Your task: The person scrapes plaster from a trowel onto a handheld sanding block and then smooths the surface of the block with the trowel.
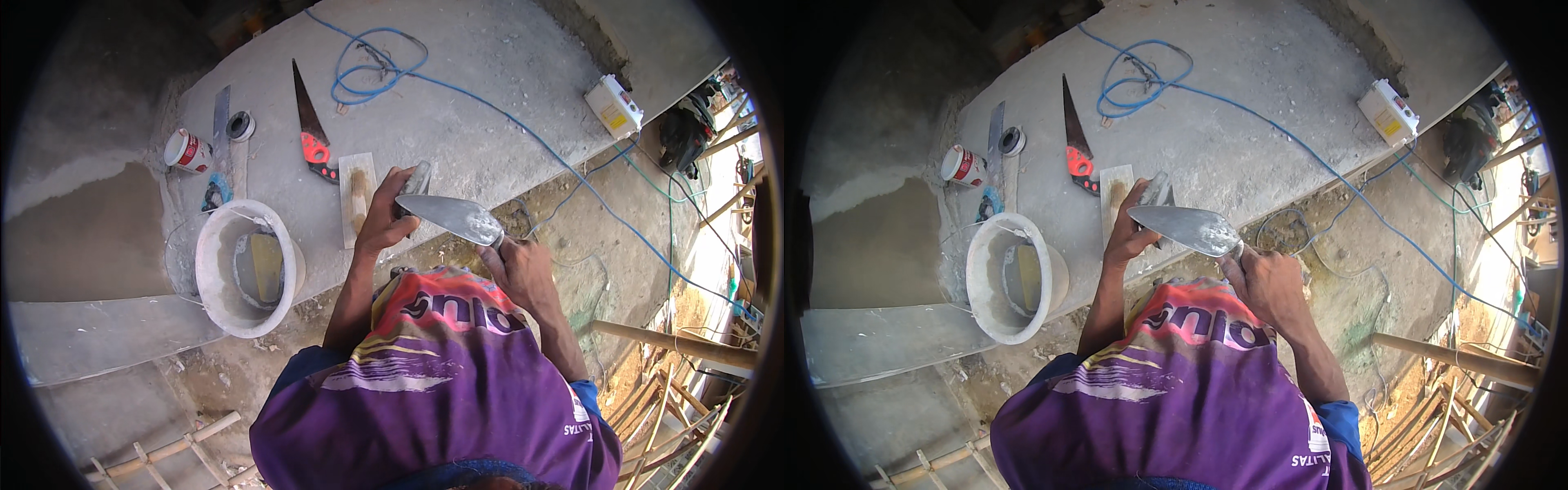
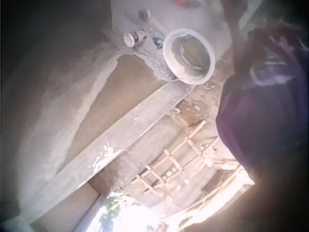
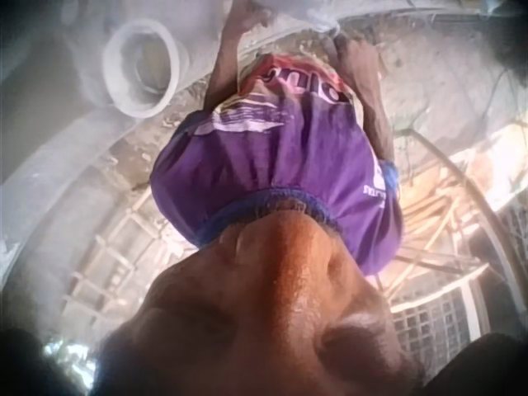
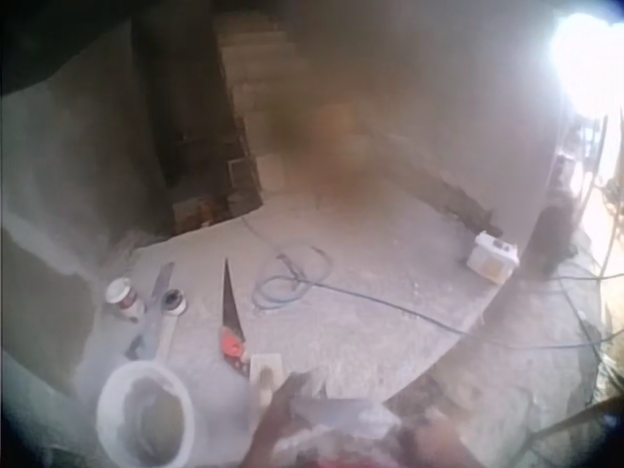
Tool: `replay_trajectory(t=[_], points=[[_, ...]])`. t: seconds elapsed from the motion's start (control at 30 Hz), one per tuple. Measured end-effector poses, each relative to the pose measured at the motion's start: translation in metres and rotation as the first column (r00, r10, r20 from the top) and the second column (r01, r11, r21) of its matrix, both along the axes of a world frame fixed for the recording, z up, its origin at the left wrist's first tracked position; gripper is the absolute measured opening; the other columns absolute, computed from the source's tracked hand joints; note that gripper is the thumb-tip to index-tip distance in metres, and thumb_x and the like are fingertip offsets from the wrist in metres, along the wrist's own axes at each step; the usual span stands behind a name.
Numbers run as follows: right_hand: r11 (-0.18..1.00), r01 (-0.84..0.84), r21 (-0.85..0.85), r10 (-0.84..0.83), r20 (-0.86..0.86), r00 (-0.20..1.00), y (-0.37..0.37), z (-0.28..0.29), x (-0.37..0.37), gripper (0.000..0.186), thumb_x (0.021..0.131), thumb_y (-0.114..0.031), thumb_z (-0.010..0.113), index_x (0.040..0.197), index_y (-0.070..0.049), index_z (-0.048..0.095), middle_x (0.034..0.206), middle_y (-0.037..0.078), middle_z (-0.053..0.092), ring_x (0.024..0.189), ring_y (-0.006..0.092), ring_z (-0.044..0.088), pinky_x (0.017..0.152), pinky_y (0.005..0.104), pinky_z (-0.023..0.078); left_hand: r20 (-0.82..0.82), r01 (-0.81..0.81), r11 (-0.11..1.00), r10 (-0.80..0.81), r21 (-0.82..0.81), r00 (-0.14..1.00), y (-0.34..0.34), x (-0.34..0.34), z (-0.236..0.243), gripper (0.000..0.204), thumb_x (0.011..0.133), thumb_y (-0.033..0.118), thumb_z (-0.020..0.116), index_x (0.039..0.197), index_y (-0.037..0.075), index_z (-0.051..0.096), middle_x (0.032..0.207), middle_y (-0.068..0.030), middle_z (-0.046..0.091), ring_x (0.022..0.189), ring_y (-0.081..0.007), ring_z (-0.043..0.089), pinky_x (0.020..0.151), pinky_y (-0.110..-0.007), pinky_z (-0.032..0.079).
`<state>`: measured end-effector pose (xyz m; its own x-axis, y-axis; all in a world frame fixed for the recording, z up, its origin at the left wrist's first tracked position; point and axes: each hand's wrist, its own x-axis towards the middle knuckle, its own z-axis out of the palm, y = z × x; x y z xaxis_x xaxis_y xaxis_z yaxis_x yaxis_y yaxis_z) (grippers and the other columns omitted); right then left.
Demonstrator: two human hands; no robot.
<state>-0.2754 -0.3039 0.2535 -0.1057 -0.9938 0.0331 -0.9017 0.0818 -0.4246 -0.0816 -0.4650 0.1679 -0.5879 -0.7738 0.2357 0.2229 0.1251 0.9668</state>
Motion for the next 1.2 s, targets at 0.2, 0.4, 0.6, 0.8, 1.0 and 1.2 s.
replay_trajectory(t=[0.2, 0.4, 0.6, 0.8, 1.0, 1.2], points=[[0.999, -0.004, -0.048, 0.005, 0.02, 1.0, 0.0, -0.003, 0.001, 0.037, 0.091, -0.037, 0.052, 0.079, -0.003, 0.062, 0.057, 0.02, 0.057, 0.053, 0.0371, 0.059, 0.049, 0.0454, 0.045, 0.198, -0.032, 0.933, 0.11, -0.358, 0.974, -0.008, -0.007, 0.018, 0.058, 0.058, 0.018, 0.07, 0.112, 0.002, 0.056, 0.085, -0.0097, 0.049, 0.08, -0.0248, 0.052, 0.071, -0.033, 0.042], [1.0, 0.027, 0.004, -0.027, -0.018, 0.999, 0.0, -0.01, -0.008, 0.034, 0.089, -0.035, 0.053, 0.078, -0.004, 0.062, 0.058, 0.019, 0.058, 0.054, 0.0374, 0.059, 0.05, 0.0458, 0.045, 0.235, -0.158, 0.771, 0.372, -0.617, 0.898, -0.009, -0.02, 0.016, 0.043, 0.055, 0.013, 0.077, 0.094, 0.003, 0.062, 0.078, -0.0091, 0.056, 0.07, -0.0274, 0.059, 0.061, -0.034, 0.047], [0.998, 0.051, -0.027, -0.052, -0.016, 0.999, -0.005, -0.041, -0.02, 0.032, 0.087, -0.033, 0.054, 0.076, -0.003, 0.061, 0.057, 0.018, 0.057, 0.054, 0.0369, 0.059, 0.05, 0.0453, 0.045, 0.255, -0.165, 0.76, 0.402, -0.628, 0.88, 0.0, -0.027, 0.012, 0.035, 0.057, 0.012, 0.075, 0.088, 0.003, 0.063, 0.077, -0.0088, 0.058, 0.068, -0.0262, 0.061, 0.058, -0.033, 0.048], [0.922, 0.358, 0.145, -0.361, -0.005, 0.933, -0.009, -0.088, -0.056, 0.045, 0.091, -0.038, 0.049, 0.072, 0.001, 0.061, 0.059, 0.023, 0.057, 0.058, 0.0388, 0.06, 0.054, 0.0477, 0.045, 0.232, -0.087, 0.876, 0.219, -0.474, 0.948, 0.015, -0.023, 0.015, 0.03, 0.061, 0.013, 0.068, 0.087, 0.0, 0.061, 0.074, -0.0095, 0.053, 0.062, -0.0239, 0.055, 0.056, -0.032, 0.043], [0.89, 0.455, 0.002, -0.455, -0.043, 0.89, 0.018, -0.093, -0.099, 0.052, 0.091, -0.041, 0.049, 0.065, 0.003, 0.059, 0.06, 0.025, 0.056, 0.058, 0.0406, 0.059, 0.055, 0.0476, 0.043, 0.263, 0.032, 0.944, 0.059, -0.33, 0.963, 0.005, -0.027, 0.008, 0.031, 0.062, 0.019, 0.068, 0.083, 0.0, 0.058, 0.071, -0.0076, 0.048, 0.06, -0.0182, 0.047, 0.056, -0.029, 0.038], [0.953, 0.302, 0.024, -0.302, 0.169, 0.938, 0.019, -0.072, -0.074, 0.042, 0.089, -0.037, 0.056, 0.07, 0.001, 0.061, 0.056, 0.022, 0.053, 0.051, 0.038, 0.056, 0.05, 0.0441, 0.041, 0.059, 0.184, 0.98, -0.189, 0.081, 0.98, 0.005, -0.024, 0.004, 0.03, 0.072, 0.029, 0.072, 0.08, 0.003, 0.059, 0.077, 0.0009, 0.053, 0.068, -0.0093, 0.048, 0.061, -0.026, 0.041]])
